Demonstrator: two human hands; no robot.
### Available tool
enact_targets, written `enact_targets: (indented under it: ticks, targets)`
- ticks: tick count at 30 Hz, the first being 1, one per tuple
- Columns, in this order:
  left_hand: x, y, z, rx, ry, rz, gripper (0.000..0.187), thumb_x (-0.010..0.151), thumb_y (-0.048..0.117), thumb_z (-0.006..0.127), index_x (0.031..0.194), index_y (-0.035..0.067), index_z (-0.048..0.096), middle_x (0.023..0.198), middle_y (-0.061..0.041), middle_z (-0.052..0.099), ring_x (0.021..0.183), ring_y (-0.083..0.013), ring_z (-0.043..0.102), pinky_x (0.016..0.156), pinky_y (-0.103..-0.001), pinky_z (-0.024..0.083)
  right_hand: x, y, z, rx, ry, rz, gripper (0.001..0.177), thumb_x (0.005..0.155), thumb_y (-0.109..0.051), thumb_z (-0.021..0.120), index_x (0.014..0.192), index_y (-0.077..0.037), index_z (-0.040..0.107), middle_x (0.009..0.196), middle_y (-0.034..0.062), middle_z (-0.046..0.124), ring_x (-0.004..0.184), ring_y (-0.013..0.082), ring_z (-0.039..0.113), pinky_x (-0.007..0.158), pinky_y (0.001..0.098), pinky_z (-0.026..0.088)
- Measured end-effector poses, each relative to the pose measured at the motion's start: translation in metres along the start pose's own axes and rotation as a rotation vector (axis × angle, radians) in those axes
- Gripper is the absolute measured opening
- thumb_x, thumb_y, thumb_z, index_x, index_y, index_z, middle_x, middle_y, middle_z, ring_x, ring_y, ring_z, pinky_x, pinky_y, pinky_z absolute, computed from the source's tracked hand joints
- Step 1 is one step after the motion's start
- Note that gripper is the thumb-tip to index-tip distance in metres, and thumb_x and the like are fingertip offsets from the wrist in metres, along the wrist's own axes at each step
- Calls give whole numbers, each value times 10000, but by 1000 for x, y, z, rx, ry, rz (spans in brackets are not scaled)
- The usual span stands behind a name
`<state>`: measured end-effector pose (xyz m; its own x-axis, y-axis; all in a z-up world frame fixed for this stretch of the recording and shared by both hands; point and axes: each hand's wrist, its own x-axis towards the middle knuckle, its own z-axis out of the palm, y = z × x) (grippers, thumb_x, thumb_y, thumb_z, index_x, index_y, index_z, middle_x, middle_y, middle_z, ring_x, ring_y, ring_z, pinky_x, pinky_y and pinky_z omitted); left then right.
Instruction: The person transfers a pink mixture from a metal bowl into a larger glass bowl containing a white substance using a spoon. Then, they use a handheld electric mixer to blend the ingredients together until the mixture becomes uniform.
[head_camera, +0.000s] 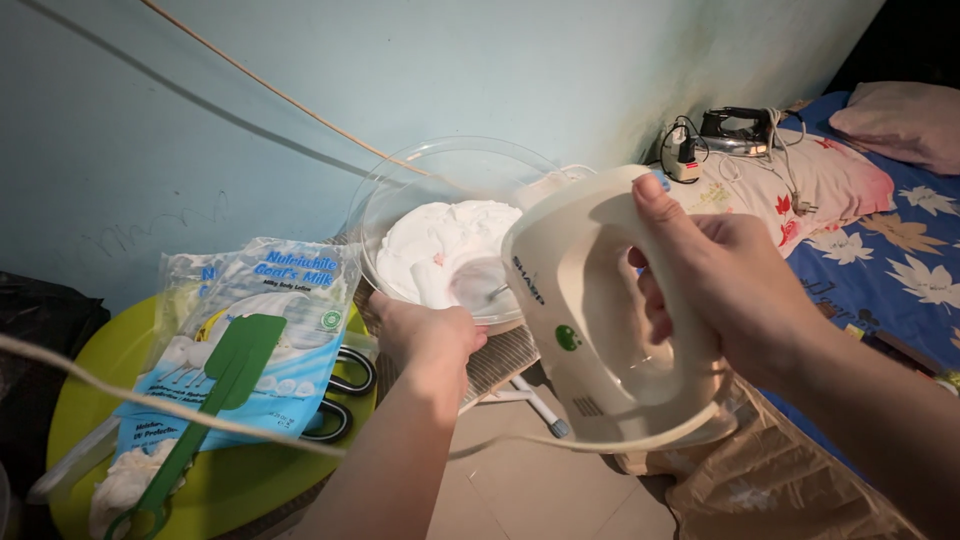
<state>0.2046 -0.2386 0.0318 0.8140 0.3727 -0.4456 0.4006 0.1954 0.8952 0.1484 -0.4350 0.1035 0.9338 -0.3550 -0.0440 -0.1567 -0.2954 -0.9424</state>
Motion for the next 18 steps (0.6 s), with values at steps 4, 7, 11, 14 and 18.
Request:
enact_targets:
  ticks: [4,7,11,14,18]
  targets:
    - [0,1,0,30,21,2,747,775,-199,676,1402,46,354,1413,-175,471,1004,-340,721,654,-357,642,-2,-15,3,-134,43,7,555,799,-483,760,799,64,665,575,120,564,418,207,536,379,361,454]
    - [-1,2,1,14,8,-31,712,807,-173,654,1411,54,351,1376,-192,511,944,-349,758,641,-358,636,-8,-29,11,-288,46,-27,605,779,-474,829,732,104,655,520,148,555,396,218,540,391,360,441]
    - [1,3,1,33,9,-24,703,806,-158,664,1401,56,356,1325,-213,557,897,-348,770,619,-367,635,-4,-40,29,-270,32,-76,567,770,-468,836,734,58,627,499,117,546,381,201,528,381,349,426]
    - [3,-1,2,65,14,-9,695,796,-149,683,1379,45,360,1312,-220,558,891,-355,763,607,-375,637,1,-44,37,-261,7,-145,518,758,-433,822,723,44,622,495,113,546,369,193,521,368,346,418]
    - [5,0,1,98,15,11,686,789,-129,711,1355,26,355,1287,-245,569,890,-373,752,595,-382,640,13,-54,45,-265,0,-148,518,773,-434,816,675,37,623,495,115,543,368,194,521,369,347,424]
